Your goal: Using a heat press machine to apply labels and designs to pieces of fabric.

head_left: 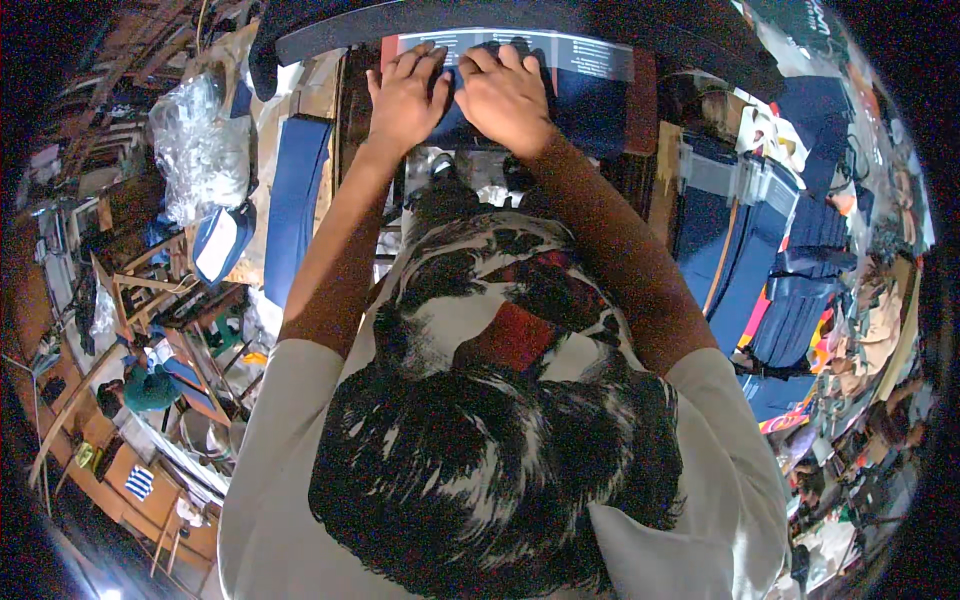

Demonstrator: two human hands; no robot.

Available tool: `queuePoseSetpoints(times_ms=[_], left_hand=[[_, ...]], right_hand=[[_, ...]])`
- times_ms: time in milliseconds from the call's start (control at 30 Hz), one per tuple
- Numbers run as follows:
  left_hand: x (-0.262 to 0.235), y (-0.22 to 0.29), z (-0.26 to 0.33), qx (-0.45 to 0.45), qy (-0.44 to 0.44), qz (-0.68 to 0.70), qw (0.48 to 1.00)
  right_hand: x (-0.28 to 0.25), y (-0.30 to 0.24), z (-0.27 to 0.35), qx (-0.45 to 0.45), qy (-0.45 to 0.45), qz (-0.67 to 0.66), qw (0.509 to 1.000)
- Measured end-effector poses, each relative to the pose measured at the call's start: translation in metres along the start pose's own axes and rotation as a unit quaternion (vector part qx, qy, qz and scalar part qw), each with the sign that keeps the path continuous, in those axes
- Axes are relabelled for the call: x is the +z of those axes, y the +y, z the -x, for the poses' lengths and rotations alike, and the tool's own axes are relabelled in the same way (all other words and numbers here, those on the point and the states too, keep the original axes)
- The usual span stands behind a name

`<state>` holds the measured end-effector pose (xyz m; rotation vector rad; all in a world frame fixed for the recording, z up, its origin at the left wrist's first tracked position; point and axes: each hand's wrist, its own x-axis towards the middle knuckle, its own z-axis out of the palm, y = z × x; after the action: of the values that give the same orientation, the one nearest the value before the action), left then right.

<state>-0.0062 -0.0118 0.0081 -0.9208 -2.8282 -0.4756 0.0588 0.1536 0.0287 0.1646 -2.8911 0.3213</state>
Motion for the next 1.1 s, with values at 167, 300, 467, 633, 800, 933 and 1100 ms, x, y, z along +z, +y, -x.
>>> queuePoseSetpoints(times_ms=[167,300,467,633,800,933,1100], left_hand=[[0.008,-0.003,-0.014,-0.028,0.025,-0.004,0.999],[0.014,-0.003,-0.026,-0.04,0.084,-0.002,0.996],[0.015,-0.001,-0.038,-0.041,0.076,-0.034,0.996],[0.013,-0.006,-0.043,0.007,0.08,-0.074,0.994],[0.007,0.01,-0.049,0.032,0.125,-0.076,0.989],[-0.003,0.056,-0.038,0.097,0.083,0.061,0.99],[0.008,0.084,-0.026,0.155,0.044,0.071,0.984]], right_hand=[[0.0,0.001,-0.001,0.0,-0.018,0.002,1.0],[0.002,0.001,-0.001,-0.003,-0.016,0.008,1.0],[0.004,0.004,0.001,0.002,-0.005,-0.009,1.0],[-0.007,0.006,0.006,0.024,-0.015,-0.056,0.998],[-0.027,0.034,0.029,0.019,0.092,-0.111,0.989],[-0.029,0.079,0.064,-0.051,0.129,-0.095,0.986],[-0.04,0.107,0.092,0.1,0.106,-0.094,0.985]])
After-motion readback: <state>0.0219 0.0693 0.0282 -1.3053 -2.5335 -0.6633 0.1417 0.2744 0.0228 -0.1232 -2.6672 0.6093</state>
